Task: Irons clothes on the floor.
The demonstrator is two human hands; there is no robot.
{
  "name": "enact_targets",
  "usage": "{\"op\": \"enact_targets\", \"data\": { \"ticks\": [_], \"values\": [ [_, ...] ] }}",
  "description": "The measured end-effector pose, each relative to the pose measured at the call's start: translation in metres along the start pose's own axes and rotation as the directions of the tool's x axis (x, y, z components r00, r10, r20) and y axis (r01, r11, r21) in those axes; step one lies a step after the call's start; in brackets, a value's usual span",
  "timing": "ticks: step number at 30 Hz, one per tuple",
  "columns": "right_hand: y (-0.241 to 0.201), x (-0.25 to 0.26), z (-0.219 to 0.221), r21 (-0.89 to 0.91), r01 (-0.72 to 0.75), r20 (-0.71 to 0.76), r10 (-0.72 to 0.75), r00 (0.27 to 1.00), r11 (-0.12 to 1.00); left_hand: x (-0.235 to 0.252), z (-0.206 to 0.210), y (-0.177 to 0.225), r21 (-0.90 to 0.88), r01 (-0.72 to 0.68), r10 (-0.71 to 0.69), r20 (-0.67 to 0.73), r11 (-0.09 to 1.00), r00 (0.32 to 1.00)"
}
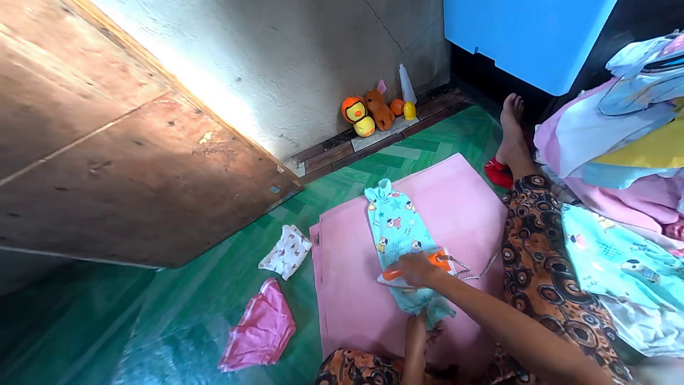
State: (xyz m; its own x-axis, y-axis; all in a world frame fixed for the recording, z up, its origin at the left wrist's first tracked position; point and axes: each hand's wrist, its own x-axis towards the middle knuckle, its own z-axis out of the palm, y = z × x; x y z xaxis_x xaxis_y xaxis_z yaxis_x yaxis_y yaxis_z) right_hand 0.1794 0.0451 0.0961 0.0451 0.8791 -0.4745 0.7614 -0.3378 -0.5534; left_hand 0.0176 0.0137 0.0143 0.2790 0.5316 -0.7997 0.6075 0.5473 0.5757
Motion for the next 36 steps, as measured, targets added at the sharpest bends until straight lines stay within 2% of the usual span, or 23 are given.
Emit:
{"op": "enact_targets", "data": {
  "ticks": [7,9,14,21,26,30,36],
  "values": [
    [-0.008,-0.011,0.003,-0.073,0.161,0.25,-0.138,0.958,0.984,0.002,0.001,-0.002,-0.007,-0.013,0.012,-0.022,1.0,1.0],
    [-0.008,-0.011,0.005,-0.077,0.153,0.239,-0.13,0.962,0.985,0.003,0.002,-0.002,-0.009,-0.017,0.017,-0.034,1.0,0.999],
    [-0.009,-0.007,0.006,-0.012,0.083,0.105,-0.081,0.991,0.996,-0.001,0.001,0.002,-0.073,0.01,-0.012,-0.036,0.997,0.999],
    [-0.007,-0.016,0.002,-0.046,0.092,0.245,-0.078,0.966,0.995,0.003,0.001,-0.002,-0.052,0.006,-0.007,-0.029,0.999,1.0],
    [0.002,-0.022,0.003,-0.057,0.111,0.195,-0.097,0.976,0.992,0.0,0.002,0.001,-0.054,0.012,-0.013,-0.011,0.998,1.0],
    [0.009,-0.02,-0.005,-0.033,0.054,0.148,-0.049,0.988,0.998,0.0,0.002,0.001,-0.056,0.005,-0.006,-0.007,0.998,1.0],
    [0.018,-0.026,-0.009,-0.005,-0.003,0.179,0.004,0.984,1.0,0.003,0.002,-0.003,-0.066,-0.046,0.047,0.01,0.997,0.999]
  ]
}}
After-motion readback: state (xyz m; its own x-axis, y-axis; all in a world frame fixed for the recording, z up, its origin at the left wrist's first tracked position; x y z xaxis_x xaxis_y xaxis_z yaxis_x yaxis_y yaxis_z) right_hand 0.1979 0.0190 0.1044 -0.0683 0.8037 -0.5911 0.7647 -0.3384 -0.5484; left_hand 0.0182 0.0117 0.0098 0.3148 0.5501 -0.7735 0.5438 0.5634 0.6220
